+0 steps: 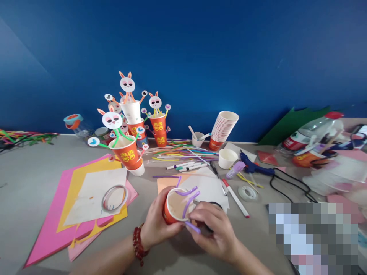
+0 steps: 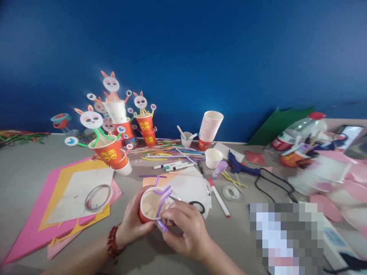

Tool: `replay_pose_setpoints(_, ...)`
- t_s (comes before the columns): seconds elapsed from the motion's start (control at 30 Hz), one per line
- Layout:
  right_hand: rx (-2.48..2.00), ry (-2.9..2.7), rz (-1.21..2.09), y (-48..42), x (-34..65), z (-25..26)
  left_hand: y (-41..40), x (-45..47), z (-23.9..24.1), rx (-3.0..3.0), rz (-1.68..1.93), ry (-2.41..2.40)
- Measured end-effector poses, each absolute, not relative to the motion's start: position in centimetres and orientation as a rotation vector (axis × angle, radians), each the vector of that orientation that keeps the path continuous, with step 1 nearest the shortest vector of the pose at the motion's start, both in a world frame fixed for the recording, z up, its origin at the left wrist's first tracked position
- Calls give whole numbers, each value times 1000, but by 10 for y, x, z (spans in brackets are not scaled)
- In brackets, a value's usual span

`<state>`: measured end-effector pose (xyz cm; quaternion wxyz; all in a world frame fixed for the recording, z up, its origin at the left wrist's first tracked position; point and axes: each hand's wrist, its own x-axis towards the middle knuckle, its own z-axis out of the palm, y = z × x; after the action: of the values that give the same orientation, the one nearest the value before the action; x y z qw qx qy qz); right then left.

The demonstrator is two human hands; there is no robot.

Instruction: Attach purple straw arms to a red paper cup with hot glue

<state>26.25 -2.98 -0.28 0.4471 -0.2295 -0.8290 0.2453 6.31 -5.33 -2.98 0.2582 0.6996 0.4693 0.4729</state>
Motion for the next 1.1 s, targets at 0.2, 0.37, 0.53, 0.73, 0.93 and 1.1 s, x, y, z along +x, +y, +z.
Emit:
replay_pose_setpoints(0.2, -599, -2070, 637, -32, 263, -5, -53, 63, -27, 1899, 1276, 1286)
replay_pose_setpoints(0.37, -630, -2089, 629, -33, 264, -3, -53, 64, -23, 1913, 1278, 1287)
replay_pose_setpoints(0.53, -658, -2101, 599, -33, 263, -4, -54, 65, -24, 1916, 1277, 1277)
replay_pose_setpoints(0.73, -664, -2084, 581, -32, 260, -4, -53, 65, -27, 1903, 1252, 1277)
replay_pose_setpoints(0.93, -670, -2090, 582, -33, 260, -4, -54, 66, -26, 1909, 1281, 1280)
replay_pose_setpoints(1.1, -678, -2090, 561, -34, 261, -7, -54, 67, -25, 1899, 1283, 1277)
